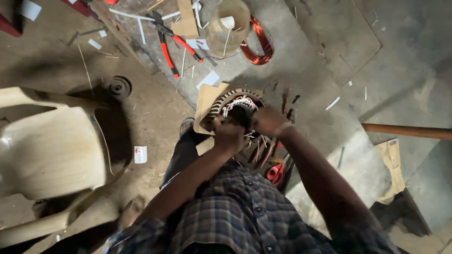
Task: The person works on a motor stator, using a hammer to tap and adjust internal components while another person handles a separate motor part nearby. The camera wearer repeatedly taps the stator with a hammer and adjusts wires by hand throughout the clip.
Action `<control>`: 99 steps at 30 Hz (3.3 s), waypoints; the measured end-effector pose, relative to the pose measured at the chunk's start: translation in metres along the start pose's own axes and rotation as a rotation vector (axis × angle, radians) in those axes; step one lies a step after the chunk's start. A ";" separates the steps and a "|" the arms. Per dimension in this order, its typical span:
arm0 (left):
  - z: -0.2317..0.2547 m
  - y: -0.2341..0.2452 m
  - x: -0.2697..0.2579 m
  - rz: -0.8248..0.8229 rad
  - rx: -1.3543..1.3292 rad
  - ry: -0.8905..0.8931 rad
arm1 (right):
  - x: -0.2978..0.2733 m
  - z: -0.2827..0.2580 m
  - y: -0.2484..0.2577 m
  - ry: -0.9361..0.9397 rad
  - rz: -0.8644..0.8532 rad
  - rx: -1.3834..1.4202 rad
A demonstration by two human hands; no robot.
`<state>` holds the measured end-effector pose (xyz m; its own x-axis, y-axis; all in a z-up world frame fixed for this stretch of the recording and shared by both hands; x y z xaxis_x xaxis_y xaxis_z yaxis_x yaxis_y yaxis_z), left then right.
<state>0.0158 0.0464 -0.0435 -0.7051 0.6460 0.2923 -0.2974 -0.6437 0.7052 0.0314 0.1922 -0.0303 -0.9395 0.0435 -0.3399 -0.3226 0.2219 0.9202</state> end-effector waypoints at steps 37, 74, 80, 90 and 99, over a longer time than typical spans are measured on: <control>-0.001 0.005 0.002 0.028 -0.114 -0.087 | -0.024 -0.053 0.122 0.149 0.278 0.228; 0.005 -0.022 0.035 -0.329 -0.181 -0.563 | -0.205 0.116 -0.043 -0.916 0.986 0.929; 0.006 -0.028 0.037 -0.414 -0.058 -0.635 | -0.295 0.151 -0.181 -1.332 0.436 0.280; 0.000 -0.022 0.057 -0.489 -0.039 -0.462 | -0.299 0.129 -0.182 -1.402 0.747 0.337; -0.004 -0.022 0.054 -0.582 0.019 -0.386 | -0.214 -0.044 -0.086 -0.663 0.619 0.739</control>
<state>-0.0179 0.0938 -0.0455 -0.1547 0.9855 0.0697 -0.5437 -0.1438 0.8269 0.2555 0.1213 -0.0279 -0.5979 0.7942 -0.1085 0.5198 0.4872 0.7017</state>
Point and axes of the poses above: each hand's wrist, its own x-axis towards the middle knuckle, its own y-axis out of the back of the hand, z = x × y, the point moved 7 cm from there along x, towards the middle knuckle, and after that the axes turned 13 degrees about z, right-handed, at the moved point
